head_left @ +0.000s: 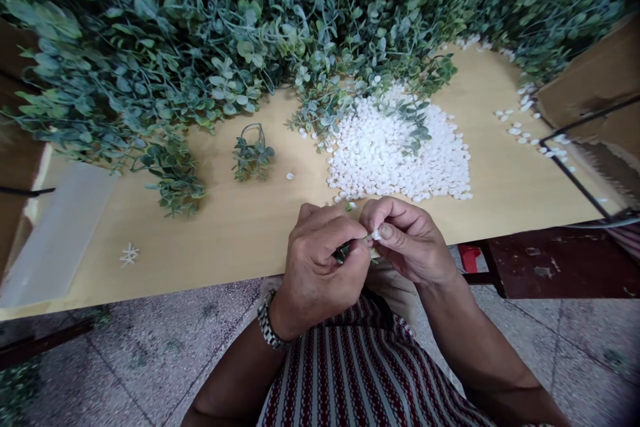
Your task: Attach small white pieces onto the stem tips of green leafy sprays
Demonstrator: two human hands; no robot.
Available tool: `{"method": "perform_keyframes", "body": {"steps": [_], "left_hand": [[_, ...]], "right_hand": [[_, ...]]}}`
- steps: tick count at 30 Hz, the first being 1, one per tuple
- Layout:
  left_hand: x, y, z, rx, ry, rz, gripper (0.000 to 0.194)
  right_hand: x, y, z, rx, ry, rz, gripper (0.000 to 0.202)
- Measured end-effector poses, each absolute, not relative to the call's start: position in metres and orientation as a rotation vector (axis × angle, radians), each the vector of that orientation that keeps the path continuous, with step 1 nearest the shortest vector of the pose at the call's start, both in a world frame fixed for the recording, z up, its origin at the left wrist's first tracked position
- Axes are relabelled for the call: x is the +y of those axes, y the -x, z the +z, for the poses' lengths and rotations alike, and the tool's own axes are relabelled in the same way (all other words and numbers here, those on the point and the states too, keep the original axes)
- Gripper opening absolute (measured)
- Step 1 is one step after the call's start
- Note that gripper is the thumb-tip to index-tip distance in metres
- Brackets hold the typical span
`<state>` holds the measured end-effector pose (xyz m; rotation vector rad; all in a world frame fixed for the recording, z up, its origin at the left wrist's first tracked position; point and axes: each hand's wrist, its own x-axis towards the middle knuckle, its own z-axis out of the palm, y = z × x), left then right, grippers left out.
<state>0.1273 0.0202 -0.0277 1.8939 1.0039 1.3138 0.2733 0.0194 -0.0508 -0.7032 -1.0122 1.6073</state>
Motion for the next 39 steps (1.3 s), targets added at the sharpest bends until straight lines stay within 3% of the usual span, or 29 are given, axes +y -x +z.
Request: {"method": "perform_keyframes", "body": {"steps": [31, 36, 39], "left_hand": [[0.023, -0.132, -0.042, 0.946, -1.891, 1.471, 0.017], [0.023, -0.128, -0.041, 1.01, -1.817, 1.397, 0.014], [0.023, -0.125, -0.039, 1.054, -1.708, 1.391, 0.011]], "right_hand": [[0.017, -0.269, -0.051, -1.236, 0.91, 1.335, 0.013], [0.013, -0.265, -0.053, -1.212, 0.98, 1.208, 0.008], [0.009, -0.267, -0.053, -1.253, 0.968, 0.978, 0.017]]}}
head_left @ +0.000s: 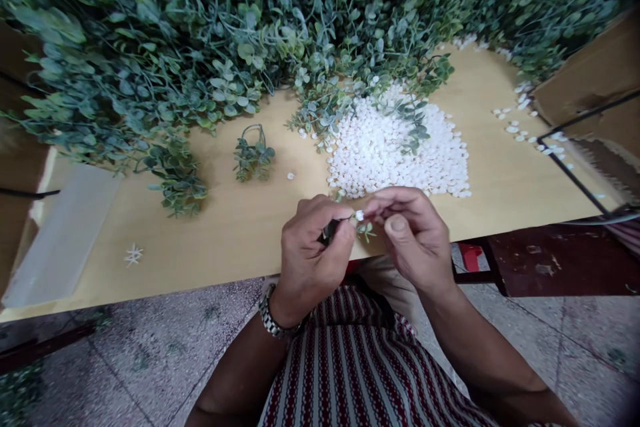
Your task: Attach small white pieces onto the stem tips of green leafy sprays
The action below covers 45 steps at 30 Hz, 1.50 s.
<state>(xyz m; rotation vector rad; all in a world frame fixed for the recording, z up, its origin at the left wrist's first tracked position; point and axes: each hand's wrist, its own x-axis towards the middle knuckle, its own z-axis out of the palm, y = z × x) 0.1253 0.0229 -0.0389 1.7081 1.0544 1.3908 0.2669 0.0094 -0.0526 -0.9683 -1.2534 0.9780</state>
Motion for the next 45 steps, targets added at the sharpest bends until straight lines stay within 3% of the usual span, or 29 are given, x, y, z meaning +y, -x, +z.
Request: {"method": "perform_keyframes", "body": {"steps": [6, 12, 17, 22, 34, 41, 45], "left_hand": [[0.016, -0.128, -0.04, 1.115, -1.676, 1.442, 0.011], [0.008, -0.121, -0.041, 1.042, -2.055, 1.394, 0.04], [0.006, -0.113, -0.034, 1.093, -2.311, 1.128, 0.027], [0.008, -0.11, -0.037, 1.046, -2.338, 1.284, 0.021], [0.011, -0.105, -0.038, 1.088, -1.894, 1.395, 0.015], [0.013, -0.103, -0.04, 1.114, -1.692, 1.423, 0.012], [0.014, -0.104, -0.039, 1.109, -1.651, 1.412, 0.011]], "right_hand": [[0.005, -0.272, -0.055, -1.67, 0.945, 0.432, 0.022], [0.002, -0.272, -0.051, -1.809, 0.983, 0.333, 0.018], [0.003, -0.272, -0.049, -1.978, 0.852, 0.221, 0.013], [0.008, -0.268, -0.051, -1.977, 0.79, 0.196, 0.016], [0.027, -0.265, -0.042, -1.895, 0.881, 0.56, 0.014], [0.059, -0.262, -0.04, -2.372, 1.124, -0.152, 0.016], [0.058, -0.26, -0.043, -2.371, 1.131, -0.22, 0.017]]}}
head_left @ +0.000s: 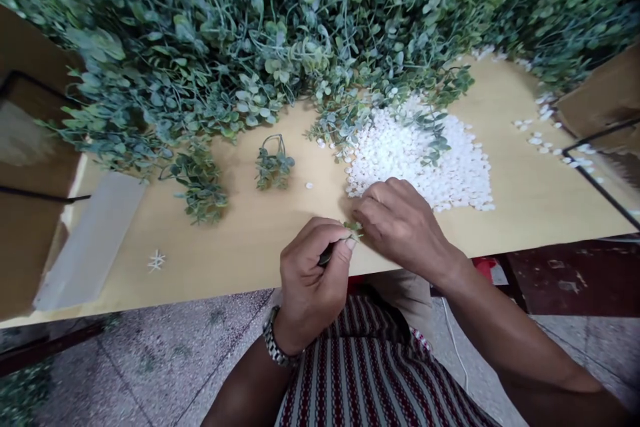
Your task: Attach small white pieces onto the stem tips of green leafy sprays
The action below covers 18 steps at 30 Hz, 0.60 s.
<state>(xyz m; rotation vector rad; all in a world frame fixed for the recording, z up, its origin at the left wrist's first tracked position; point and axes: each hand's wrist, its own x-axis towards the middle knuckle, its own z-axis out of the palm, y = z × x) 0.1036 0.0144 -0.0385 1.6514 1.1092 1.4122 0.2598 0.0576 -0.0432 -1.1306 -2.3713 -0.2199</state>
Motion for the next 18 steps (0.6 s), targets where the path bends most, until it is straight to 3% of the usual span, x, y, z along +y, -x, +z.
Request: {"method": "perform_keyframes", "body": {"steps": [2, 9, 18], "left_hand": [[0.015, -0.104, -0.038, 1.121, -1.631, 1.413, 0.01], [0.015, -0.106, -0.039, 1.112, -1.633, 1.426, 0.013], [0.014, -0.113, -0.033, 1.013, -1.661, 1.41, 0.012]], "right_hand": [[0.053, -0.262, -0.04, -2.232, 1.126, -0.012, 0.012], [0.031, -0.267, -0.034, -1.489, 1.029, 1.202, 0.003], [0.025, -0.266, -0.047, -0.998, 0.923, 1.566, 0.007]]}}
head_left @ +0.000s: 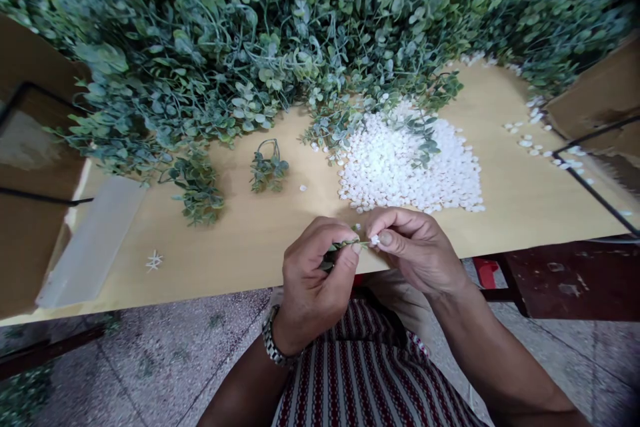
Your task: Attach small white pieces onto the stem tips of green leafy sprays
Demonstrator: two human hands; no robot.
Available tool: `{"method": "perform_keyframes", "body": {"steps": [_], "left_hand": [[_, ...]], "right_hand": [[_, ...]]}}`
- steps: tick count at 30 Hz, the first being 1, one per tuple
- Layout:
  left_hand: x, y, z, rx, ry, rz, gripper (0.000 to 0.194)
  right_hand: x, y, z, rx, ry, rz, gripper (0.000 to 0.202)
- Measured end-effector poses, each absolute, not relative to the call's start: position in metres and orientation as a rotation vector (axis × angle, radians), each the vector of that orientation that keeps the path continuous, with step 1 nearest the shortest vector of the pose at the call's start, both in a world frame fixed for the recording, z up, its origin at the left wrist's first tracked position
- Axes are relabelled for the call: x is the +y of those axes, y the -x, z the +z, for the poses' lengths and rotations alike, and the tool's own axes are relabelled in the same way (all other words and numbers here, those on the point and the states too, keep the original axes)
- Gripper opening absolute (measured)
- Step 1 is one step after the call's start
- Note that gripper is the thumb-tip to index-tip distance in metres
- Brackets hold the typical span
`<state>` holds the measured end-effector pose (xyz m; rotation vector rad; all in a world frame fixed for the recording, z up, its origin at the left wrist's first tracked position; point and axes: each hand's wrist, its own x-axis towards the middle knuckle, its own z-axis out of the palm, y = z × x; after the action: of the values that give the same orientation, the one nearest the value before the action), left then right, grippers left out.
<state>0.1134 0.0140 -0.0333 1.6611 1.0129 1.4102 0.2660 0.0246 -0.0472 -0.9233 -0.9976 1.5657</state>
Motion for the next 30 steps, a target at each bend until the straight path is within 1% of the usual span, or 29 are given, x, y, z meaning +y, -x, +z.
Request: {"method": "perform_keyframes", "body": {"steps": [21, 30], "left_hand": [[0.0147, -0.1152, -0.0341, 0.97, -1.683, 1.406, 0.013], [0.016, -0.1134, -0.0328, 0.948, -1.724, 1.377, 0.014]], "right_hand": [[0.0242, -0.2686, -0.0508, -1.079, 0.902, 1.524, 0.01], [0.0236, -0.27, -0.05, -1.143, 0.911, 1.518, 0.007]]}}
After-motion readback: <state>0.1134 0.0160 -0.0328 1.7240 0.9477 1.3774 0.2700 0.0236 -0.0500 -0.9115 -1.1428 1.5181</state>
